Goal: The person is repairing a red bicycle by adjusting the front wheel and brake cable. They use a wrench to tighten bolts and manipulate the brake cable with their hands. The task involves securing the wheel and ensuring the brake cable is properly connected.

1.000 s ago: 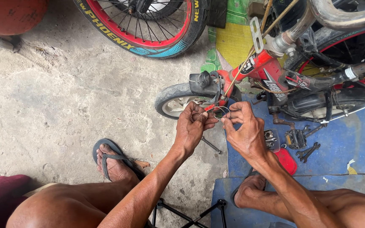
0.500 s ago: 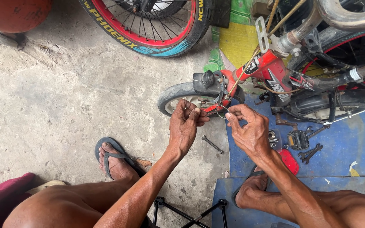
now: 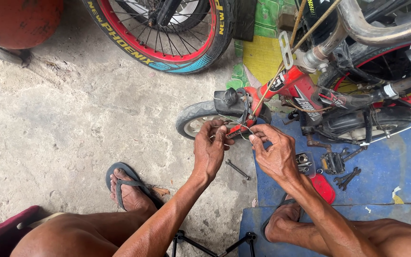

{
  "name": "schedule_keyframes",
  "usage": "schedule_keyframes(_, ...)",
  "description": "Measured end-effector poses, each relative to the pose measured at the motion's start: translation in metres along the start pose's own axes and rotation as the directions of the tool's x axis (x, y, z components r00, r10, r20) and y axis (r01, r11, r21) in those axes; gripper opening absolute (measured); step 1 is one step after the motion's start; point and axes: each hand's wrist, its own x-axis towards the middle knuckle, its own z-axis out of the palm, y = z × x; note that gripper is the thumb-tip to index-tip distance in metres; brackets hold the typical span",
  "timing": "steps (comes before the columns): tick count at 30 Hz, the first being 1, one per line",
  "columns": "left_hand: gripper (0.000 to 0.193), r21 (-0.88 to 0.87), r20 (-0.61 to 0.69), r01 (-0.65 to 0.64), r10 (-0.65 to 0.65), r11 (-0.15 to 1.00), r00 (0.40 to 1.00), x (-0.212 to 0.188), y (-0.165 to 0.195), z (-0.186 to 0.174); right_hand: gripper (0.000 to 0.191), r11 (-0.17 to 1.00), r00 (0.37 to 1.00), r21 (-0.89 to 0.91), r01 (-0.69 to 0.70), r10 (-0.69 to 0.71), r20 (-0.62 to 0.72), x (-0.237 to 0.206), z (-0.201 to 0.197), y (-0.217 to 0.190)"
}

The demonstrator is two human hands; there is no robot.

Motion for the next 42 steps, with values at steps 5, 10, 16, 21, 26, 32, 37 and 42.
schedule_keyframes(5, 0.035, 0.007, 0.072, 0.036, -0.036, 0.999, 0.997, 0.002, 0.001, 0.005, 0.019, 1.0, 1.0, -0.007, 0.0, 0.0, 0.018, 0.003, -0.002, 0.003)
schedule_keyframes(10, 0.034, -0.015, 0.087, 0.005, -0.004, 1.0, 0.996, 0.003, 0.001, 0.01, 0.017, 1.0, 0.999, -0.011, 0.011, -0.01, 0.043, 0.005, -0.003, 0.007)
schedule_keyframes(16, 0.034, -0.137, 0.123, -0.021, 0.038, 0.99, 0.992, 0.004, -0.002, 0.014, 0.014, 0.999, 0.996, -0.017, -0.034, 0.035, 0.081, 0.002, 0.001, 0.012)
schedule_keyframes(21, 0.032, -0.103, 0.126, -0.084, 0.097, 0.991, 0.987, 0.002, 0.0, 0.014, 0.015, 0.997, 0.993, 0.028, -0.075, 0.072, 0.099, 0.0, 0.006, 0.013)
schedule_keyframes(26, 0.031, -0.064, 0.135, -0.127, 0.135, 0.99, 0.982, 0.0, 0.007, 0.015, 0.023, 0.986, 0.984, 0.09, -0.141, 0.13, 0.122, 0.001, 0.008, 0.012)
schedule_keyframes(32, 0.036, 0.046, 0.135, -0.207, 0.199, 0.977, 0.971, -0.008, 0.014, 0.016, 0.019, 0.993, 0.994, 0.073, -0.098, 0.093, 0.058, 0.0, 0.01, 0.012)
schedule_keyframes(37, 0.038, 0.173, 0.115, -0.146, 0.127, 0.974, 0.985, -0.014, 0.021, 0.014, 0.023, 0.992, 0.998, 0.117, -0.057, 0.056, 0.005, 0.001, 0.009, 0.005)
schedule_keyframes(42, 0.036, 0.197, 0.14, -0.327, 0.303, 0.924, 0.943, -0.015, 0.018, 0.012, 0.023, 0.998, 0.998, -0.043, 0.035, -0.037, -0.041, 0.002, 0.004, -0.006)
